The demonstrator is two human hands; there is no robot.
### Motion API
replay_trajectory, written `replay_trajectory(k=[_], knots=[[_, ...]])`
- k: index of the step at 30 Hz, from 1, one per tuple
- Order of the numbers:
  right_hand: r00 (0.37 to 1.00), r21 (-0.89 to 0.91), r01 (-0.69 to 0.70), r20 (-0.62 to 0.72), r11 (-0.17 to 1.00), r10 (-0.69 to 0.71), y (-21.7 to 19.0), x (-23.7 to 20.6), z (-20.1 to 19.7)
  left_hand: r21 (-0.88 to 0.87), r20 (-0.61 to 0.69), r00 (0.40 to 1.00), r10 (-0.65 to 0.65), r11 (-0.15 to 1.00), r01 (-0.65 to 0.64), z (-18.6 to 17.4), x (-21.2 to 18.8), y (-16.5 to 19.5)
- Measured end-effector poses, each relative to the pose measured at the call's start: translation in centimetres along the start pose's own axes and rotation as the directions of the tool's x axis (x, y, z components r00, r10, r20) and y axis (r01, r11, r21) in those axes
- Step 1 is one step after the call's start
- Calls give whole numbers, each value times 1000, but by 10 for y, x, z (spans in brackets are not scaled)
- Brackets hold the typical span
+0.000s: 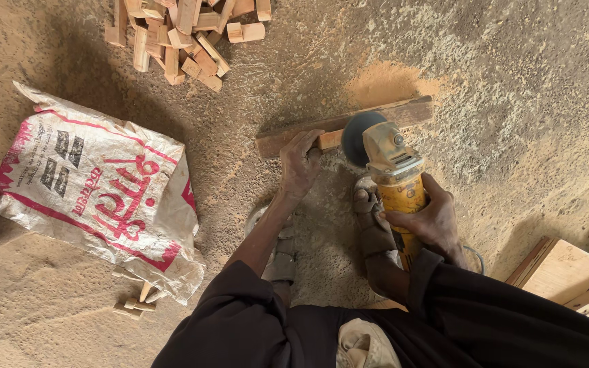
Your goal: The person uses an angle grinder to smooth the edges of small wooden blocks. They hold each block with one hand and apply the grinder with the other, then place the finished pieces into a nearby sack.
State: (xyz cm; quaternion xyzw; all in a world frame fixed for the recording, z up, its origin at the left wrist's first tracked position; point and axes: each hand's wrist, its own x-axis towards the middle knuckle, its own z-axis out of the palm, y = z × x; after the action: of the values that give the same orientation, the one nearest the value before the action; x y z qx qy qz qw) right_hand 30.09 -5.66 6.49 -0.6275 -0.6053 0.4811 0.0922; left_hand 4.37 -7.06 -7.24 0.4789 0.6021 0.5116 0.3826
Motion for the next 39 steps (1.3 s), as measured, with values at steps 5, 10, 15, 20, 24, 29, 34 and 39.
replay_trajectory(k=[5, 10, 15, 20, 24, 29, 34, 39], knots=[[997, -113, 81, 25, 990, -79, -5, 1, 5, 14, -36, 997, 74, 997, -74, 0, 1, 0], [988, -133, 153, 21, 979, -151, -8, 2, 7, -8, -47, 996, -79, 997, 78, 3, 2, -2], [998, -48, 56, 15, 997, -55, -6, 1, 3, 23, -66, 998, 19, 1000, -18, 4, 2, -3], [992, -159, 122, 61, 980, -114, -8, 6, 6, 33, -61, 997, 57, 998, -55, 1, 5, 2], [987, -149, 157, 63, 976, -149, -11, 7, 11, 26, -70, 996, 51, 998, -49, 2, 5, 4], [992, -93, 126, 40, 988, -123, -14, 5, 9, 25, -79, 997, 26, 999, -24, 5, 5, -2], [997, -81, 75, 29, 994, -73, -15, 6, 8, 42, -50, 999, 1, 999, 1, 4, 4, -2], [990, -96, 132, 64, 987, -126, -16, 9, 15, 28, -57, 996, 67, 997, -66, -1, 3, 6]])
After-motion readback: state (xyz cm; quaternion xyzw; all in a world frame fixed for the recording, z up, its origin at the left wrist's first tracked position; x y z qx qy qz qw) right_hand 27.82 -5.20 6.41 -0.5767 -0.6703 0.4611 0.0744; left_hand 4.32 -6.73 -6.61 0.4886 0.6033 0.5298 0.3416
